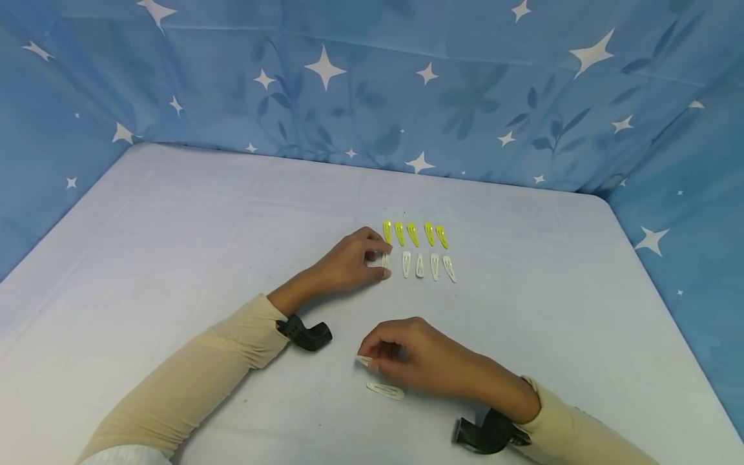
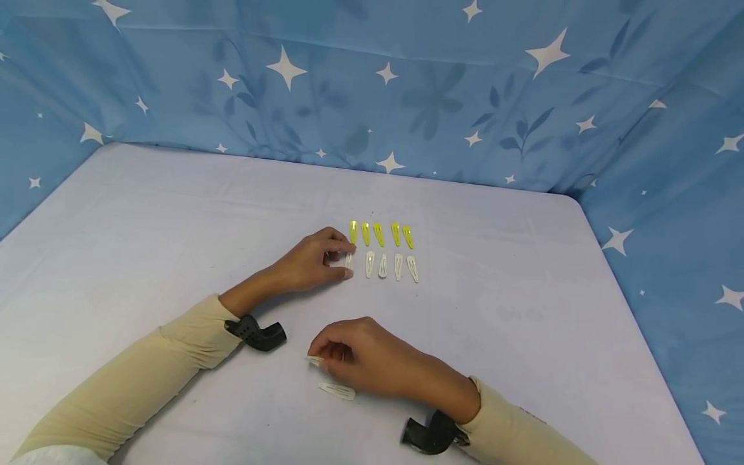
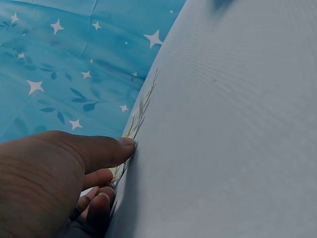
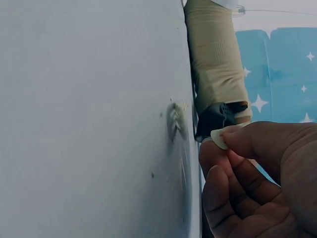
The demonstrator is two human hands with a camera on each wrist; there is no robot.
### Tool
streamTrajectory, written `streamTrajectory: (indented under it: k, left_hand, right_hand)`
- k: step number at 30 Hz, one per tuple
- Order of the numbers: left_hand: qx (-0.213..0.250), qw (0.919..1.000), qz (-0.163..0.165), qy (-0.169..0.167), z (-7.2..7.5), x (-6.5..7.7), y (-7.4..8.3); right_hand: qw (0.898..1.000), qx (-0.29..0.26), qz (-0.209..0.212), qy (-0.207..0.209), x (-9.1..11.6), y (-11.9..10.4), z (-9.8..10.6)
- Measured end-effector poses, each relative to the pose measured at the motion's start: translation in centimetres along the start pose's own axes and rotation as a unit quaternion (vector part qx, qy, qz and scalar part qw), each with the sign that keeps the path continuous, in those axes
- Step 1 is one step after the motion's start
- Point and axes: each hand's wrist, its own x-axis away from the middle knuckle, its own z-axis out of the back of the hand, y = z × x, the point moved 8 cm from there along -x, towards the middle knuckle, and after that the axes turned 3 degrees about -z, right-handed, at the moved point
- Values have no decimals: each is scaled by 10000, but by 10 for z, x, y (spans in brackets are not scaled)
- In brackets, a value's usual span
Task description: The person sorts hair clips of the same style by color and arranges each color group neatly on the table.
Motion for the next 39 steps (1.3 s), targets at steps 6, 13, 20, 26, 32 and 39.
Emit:
streamTrajectory:
  k: [6,13,20,26,32,39]
  left_hand:
    - [-4,10000,-20,-4,0,0,0]
    - [-36,10000,-43,8,-1,0,0]
    - [-71,10000,-60,6,-1,0,0]
    - [-104,9999,-11,-11,0,-1,0]
    - [-58,10000,50,-16,0,0,0]
    - [-74,9999,83,-35,0,-1,1]
  right_hand:
    - [9996,-78,74,257,-1,5,10]
    - [9987,1,-34,510,0,10,22]
    - [9943,-46,-597,879,2,25,40]
    - [9933,-9,-479,1049,3,29,49]
    - [9923,8,-358,1184,4,30,57]
    - [9879,-14,-674,1396,8,37,67]
